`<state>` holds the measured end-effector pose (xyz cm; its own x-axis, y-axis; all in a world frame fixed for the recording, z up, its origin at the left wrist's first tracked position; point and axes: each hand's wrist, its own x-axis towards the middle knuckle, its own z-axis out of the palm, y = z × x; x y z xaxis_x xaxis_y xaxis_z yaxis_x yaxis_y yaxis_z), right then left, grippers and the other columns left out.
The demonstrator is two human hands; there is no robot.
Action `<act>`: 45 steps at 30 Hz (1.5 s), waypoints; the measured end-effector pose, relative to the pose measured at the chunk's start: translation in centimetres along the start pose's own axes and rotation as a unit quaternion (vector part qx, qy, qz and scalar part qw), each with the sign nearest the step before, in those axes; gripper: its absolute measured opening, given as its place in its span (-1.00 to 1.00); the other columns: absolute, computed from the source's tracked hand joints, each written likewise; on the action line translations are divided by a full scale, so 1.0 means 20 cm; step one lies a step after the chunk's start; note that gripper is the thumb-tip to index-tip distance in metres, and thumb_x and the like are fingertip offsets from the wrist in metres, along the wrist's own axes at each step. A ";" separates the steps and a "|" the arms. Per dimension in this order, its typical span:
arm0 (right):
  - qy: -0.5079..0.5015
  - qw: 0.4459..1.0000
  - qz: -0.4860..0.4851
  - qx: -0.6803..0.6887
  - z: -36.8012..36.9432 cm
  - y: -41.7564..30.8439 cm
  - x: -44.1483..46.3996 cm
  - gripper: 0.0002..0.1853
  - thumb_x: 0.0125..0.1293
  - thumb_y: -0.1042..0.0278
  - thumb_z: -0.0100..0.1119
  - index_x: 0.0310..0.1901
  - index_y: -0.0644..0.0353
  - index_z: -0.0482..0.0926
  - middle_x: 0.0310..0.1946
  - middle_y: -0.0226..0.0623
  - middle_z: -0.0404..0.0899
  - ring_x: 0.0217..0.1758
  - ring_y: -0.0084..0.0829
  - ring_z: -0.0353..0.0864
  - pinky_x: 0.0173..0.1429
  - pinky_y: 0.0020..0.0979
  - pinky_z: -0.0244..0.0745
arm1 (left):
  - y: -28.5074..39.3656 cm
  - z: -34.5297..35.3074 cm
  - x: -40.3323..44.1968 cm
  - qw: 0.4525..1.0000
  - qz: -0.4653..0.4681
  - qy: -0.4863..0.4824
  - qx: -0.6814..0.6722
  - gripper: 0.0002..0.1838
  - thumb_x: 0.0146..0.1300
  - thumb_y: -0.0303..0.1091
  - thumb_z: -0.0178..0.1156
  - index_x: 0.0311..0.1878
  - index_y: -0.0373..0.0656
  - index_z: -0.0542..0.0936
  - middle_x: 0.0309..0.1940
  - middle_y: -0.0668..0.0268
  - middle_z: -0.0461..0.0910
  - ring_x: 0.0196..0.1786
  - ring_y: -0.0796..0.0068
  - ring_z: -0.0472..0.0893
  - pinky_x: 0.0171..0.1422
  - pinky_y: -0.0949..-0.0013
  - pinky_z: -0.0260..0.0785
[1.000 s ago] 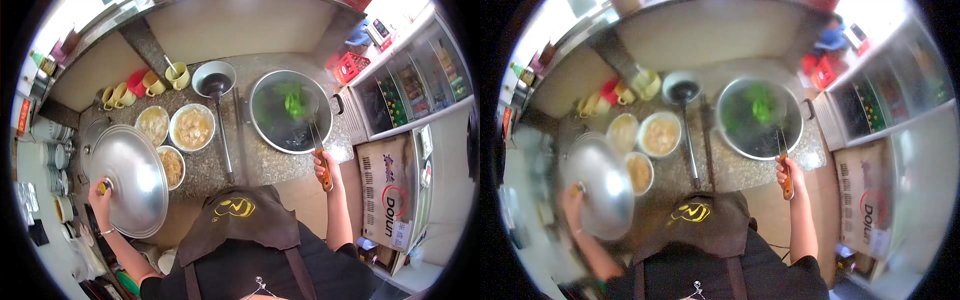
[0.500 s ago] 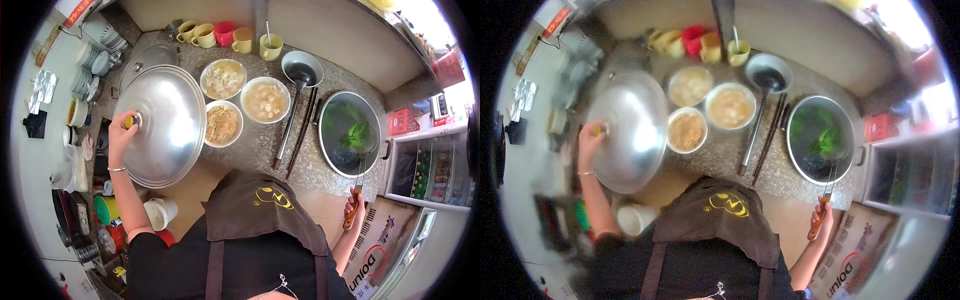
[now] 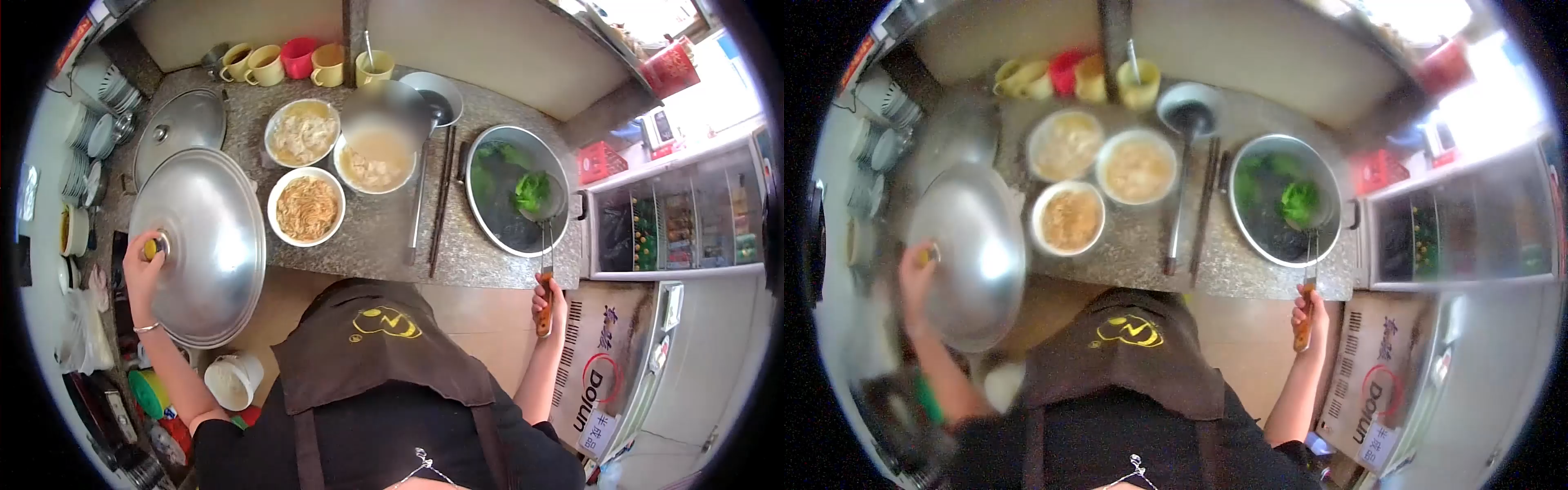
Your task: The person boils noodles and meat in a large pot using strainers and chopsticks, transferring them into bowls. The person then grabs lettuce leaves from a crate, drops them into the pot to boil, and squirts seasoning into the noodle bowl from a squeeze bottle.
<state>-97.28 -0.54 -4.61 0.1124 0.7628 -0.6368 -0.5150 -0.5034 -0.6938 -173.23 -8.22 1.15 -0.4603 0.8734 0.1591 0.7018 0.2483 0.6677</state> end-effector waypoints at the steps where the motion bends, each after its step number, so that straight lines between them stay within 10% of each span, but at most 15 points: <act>1: 0.006 1.000 -0.012 -0.015 0.03 0.01 0.01 -0.62 0.35 0.10 -0.05 0.03 0.22 0.40 -0.52 -0.51 0.32 -0.63 -0.68 0.21 -0.58 -0.65 0.13 | 0.02 -0.02 -0.02 1.000 -0.002 0.002 0.001 -0.68 -0.05 -0.60 0.11 -0.13 -0.31 0.53 -0.14 0.25 0.48 -0.08 0.44 0.50 0.04 0.46 0.31; 14: -0.145 0.961 -0.013 -0.237 0.76 0.34 -0.55 -0.49 0.33 0.11 -0.08 0.20 0.28 0.28 -0.54 -0.47 0.28 -0.73 -0.64 0.21 -0.70 -0.57 0.14 | -0.10 -0.12 -0.07 0.999 -0.005 -0.004 0.049 -0.69 -0.07 -0.55 0.15 -0.16 -0.25 0.56 -0.20 0.21 0.51 -0.15 0.40 0.53 -0.02 0.45 0.34; 22: -0.296 0.823 0.049 -0.482 0.99 0.52 -0.54 -0.53 0.34 0.31 -0.03 0.26 0.23 0.25 -0.57 -0.48 0.34 -0.68 -0.69 0.29 -0.61 -0.60 0.24 | -0.21 -0.16 -0.17 0.999 -0.037 0.011 -0.017 -0.69 -0.07 -0.54 0.16 -0.17 -0.23 0.57 -0.22 0.25 0.49 -0.23 0.44 0.54 -0.15 0.48 0.36; 25: -0.273 0.769 -0.006 -0.578 1.05 0.57 -0.54 -0.51 0.32 0.33 0.02 0.24 0.29 0.25 -0.63 -0.43 0.34 -0.67 -0.64 0.30 -0.58 -0.53 0.25 | -0.27 -0.19 -0.19 1.000 -0.017 0.012 -0.013 -0.69 -0.08 -0.54 0.17 -0.17 -0.22 0.58 -0.25 0.25 0.50 -0.26 0.43 0.54 -0.20 0.48 0.37; 27: -0.320 0.623 -0.332 -0.632 1.03 0.62 -0.48 -0.51 0.29 0.32 0.06 0.21 0.32 0.27 -0.65 -0.36 0.35 -0.66 -0.57 0.33 -0.54 -0.48 0.27 | -0.27 -0.19 -0.22 0.998 0.016 0.021 0.054 -0.69 -0.08 -0.54 0.17 -0.17 -0.22 0.58 -0.28 0.23 0.51 -0.28 0.40 0.54 -0.22 0.48 0.37; 28: -0.325 0.618 -0.331 -0.635 1.05 0.59 -0.50 -0.51 0.29 0.32 0.06 0.21 0.32 0.27 -0.65 -0.36 0.35 -0.66 -0.57 0.33 -0.54 -0.48 0.27 | -0.28 -0.19 -0.23 0.998 0.010 0.025 0.052 -0.69 -0.08 -0.54 0.17 -0.17 -0.22 0.58 -0.28 0.23 0.51 -0.28 0.40 0.54 -0.22 0.48 0.37; 30: -0.251 0.660 -0.108 -0.700 1.13 0.49 -0.56 -0.50 0.25 0.32 0.07 0.19 0.32 0.26 -0.46 0.03 0.50 -0.41 -0.16 0.55 -0.24 -0.28 0.44 | -0.29 -0.20 -0.26 0.996 0.043 0.046 0.057 -0.70 -0.09 -0.54 0.17 -0.18 -0.22 0.58 -0.30 0.21 0.52 -0.30 0.37 0.54 -0.24 0.46 0.38; 37: -0.243 0.650 -0.149 -0.705 1.21 0.57 -0.53 -0.52 0.24 0.30 0.09 0.15 0.32 0.30 -0.42 0.06 0.51 -0.38 -0.12 0.57 -0.22 -0.30 0.43 | -0.29 -0.23 -0.21 0.999 0.006 0.023 0.033 -0.70 -0.09 -0.54 0.16 -0.19 -0.22 0.58 -0.30 0.21 0.52 -0.25 0.31 0.54 -0.15 0.41 0.37; 39: -0.274 0.622 -0.327 -0.656 1.16 0.62 -0.46 -0.54 0.23 0.37 0.11 0.14 0.35 0.33 -0.56 -0.24 0.41 -0.51 -0.48 0.41 -0.38 -0.40 0.36 | -0.33 -0.21 -0.21 0.998 0.034 0.016 0.044 -0.69 -0.10 -0.55 0.15 -0.19 -0.23 0.57 -0.28 0.20 0.53 -0.23 0.31 0.54 -0.10 0.40 0.36; 43: -0.259 0.643 -0.320 -0.645 1.06 0.55 -0.41 -0.52 0.25 0.38 0.09 0.19 0.34 0.30 -0.60 -0.33 0.39 -0.59 -0.58 0.37 -0.49 -0.46 0.30 | -0.28 -0.18 -0.25 0.999 0.033 0.025 0.034 -0.69 -0.10 -0.55 0.15 -0.18 -0.23 0.57 -0.26 0.19 0.54 -0.20 0.31 0.55 -0.07 0.41 0.36; 45: -0.227 0.783 -0.161 -0.557 0.99 0.44 -0.38 -0.49 0.29 0.39 0.06 0.25 0.32 0.25 -0.63 -0.46 0.36 -0.67 -0.69 0.28 -0.59 -0.55 0.20 | -0.26 -0.12 -0.18 0.999 0.005 0.023 0.036 -0.69 -0.09 -0.55 0.14 -0.18 -0.24 0.56 -0.22 0.18 0.54 -0.14 0.34 0.55 -0.02 0.42 0.35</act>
<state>-119.57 -2.74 0.72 -0.3589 0.8618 -0.3584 0.5667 -0.1039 -0.8174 -176.48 -13.68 -1.19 -0.4763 0.8560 0.2011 0.7437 0.2702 0.6115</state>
